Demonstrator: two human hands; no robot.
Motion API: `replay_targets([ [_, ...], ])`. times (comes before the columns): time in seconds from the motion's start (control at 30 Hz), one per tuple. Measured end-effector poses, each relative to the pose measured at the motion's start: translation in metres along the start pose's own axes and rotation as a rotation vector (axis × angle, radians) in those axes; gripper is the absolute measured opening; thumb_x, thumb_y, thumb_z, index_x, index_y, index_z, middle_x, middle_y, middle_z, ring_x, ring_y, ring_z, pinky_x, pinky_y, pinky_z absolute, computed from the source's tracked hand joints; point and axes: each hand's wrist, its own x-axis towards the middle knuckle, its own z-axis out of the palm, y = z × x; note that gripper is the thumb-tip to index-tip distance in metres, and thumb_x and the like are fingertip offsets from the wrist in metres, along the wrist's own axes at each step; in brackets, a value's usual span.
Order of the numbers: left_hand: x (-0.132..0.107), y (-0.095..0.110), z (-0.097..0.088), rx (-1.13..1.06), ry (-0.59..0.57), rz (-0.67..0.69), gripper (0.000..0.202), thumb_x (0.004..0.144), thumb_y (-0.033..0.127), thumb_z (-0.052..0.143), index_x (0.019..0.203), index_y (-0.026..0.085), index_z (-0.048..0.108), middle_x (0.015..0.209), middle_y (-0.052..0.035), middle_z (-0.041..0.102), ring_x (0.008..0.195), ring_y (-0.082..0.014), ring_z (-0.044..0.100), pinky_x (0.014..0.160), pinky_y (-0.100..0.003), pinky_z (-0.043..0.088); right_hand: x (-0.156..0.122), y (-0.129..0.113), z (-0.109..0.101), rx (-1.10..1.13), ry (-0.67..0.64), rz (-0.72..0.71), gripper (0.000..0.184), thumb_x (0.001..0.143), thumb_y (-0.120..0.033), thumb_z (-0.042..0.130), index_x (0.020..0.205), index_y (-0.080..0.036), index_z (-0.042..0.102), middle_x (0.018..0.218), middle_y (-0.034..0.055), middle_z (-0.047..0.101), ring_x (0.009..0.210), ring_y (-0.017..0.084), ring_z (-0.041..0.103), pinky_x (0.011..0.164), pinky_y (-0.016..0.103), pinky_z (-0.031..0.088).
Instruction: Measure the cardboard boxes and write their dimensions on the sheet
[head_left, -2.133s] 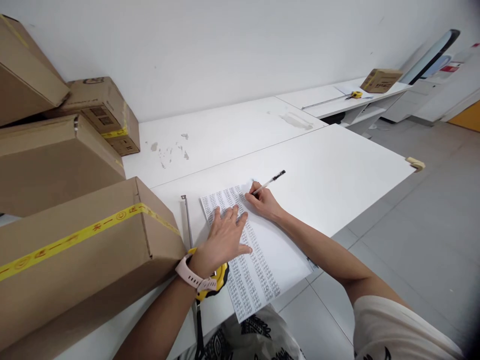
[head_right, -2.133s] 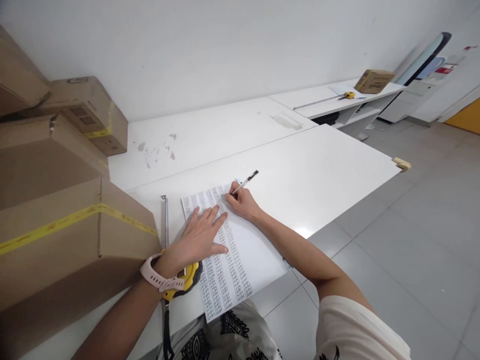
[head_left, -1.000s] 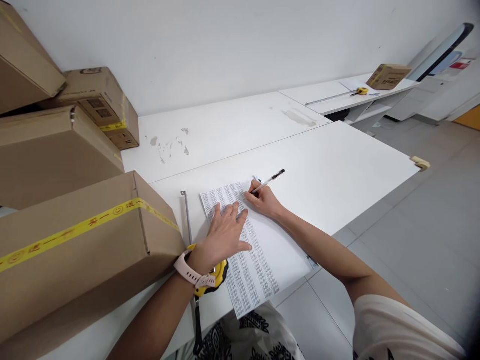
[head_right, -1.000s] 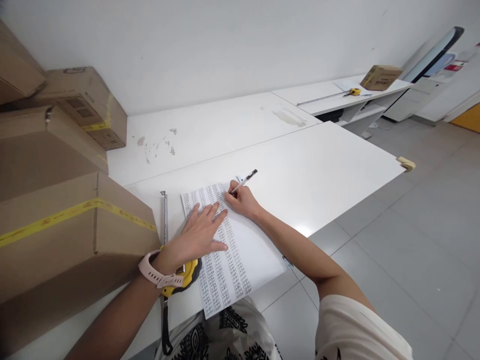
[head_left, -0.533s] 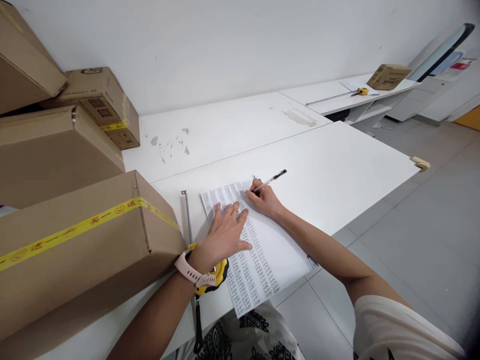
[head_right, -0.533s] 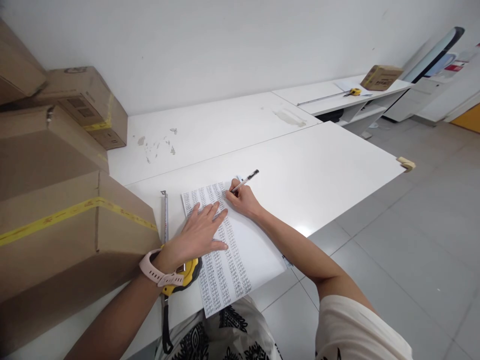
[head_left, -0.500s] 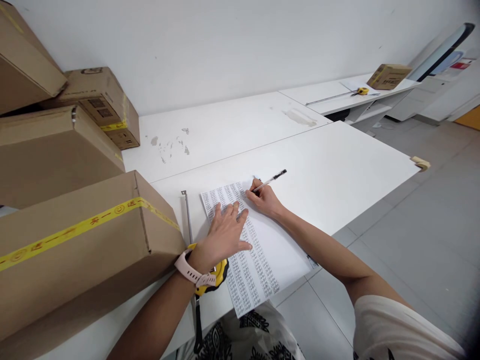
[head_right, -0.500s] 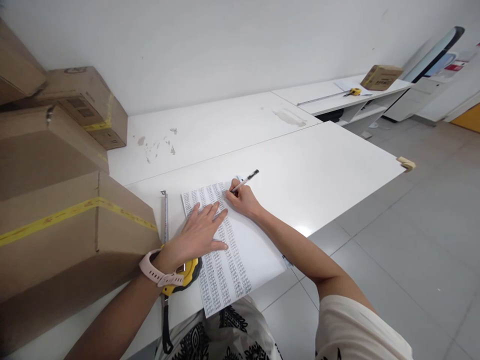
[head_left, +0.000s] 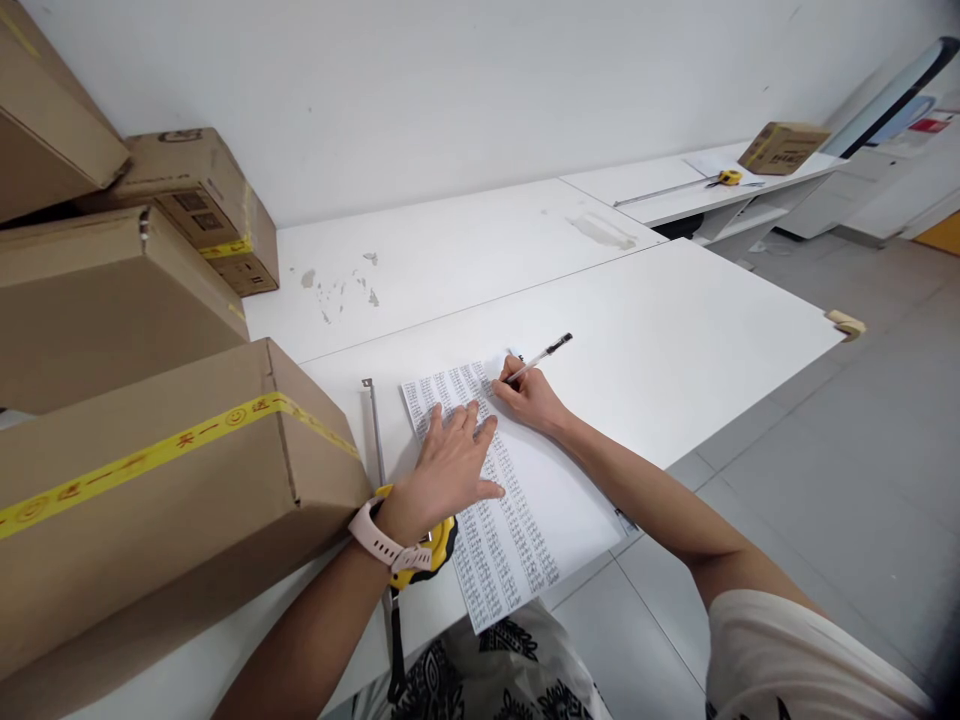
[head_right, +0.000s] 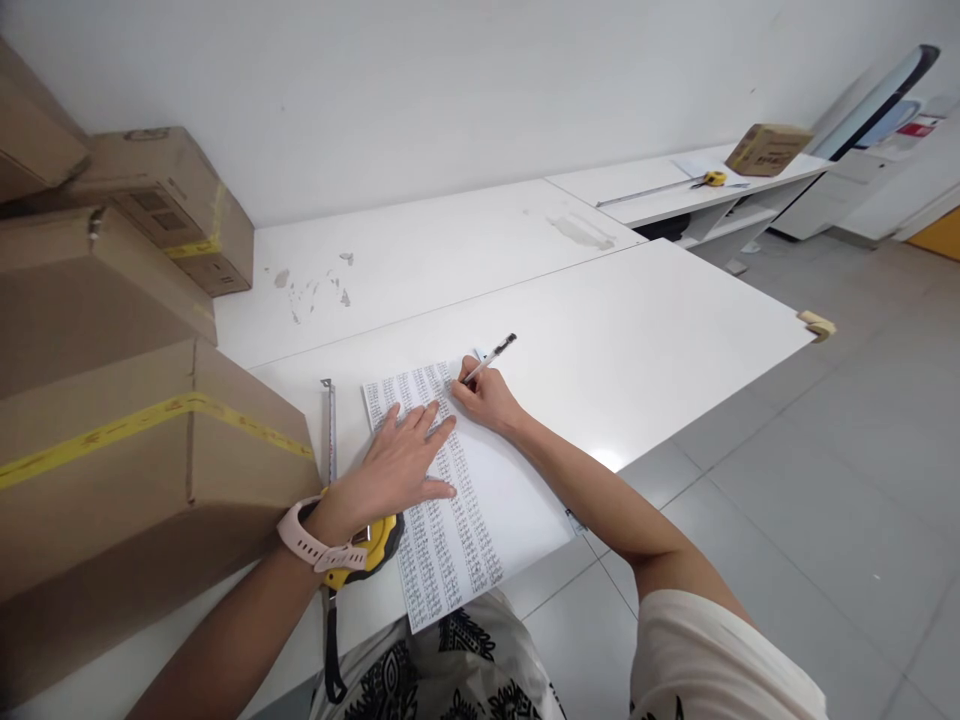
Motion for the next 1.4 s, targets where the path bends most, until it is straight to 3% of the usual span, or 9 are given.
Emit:
replay_targets([
  [1.4,0.0011,-0.0010,0.0021,0.005,0.013,0.006,0.091,0.087,0.059,0.067,0.156,0.011,0.033,0.165,-0.0261,0.024,0.153,-0.0378,0.025,0.122,-0.062,0.015,0.0013,0.0040,-0.0002,0.003,0.040,0.034,0.021,0.081,-0.029,0.060,0.072,-0.024,0.042,0.056,-0.0070,0.037,0.055,0.012,0.035,0.055,0.029,0.028],
])
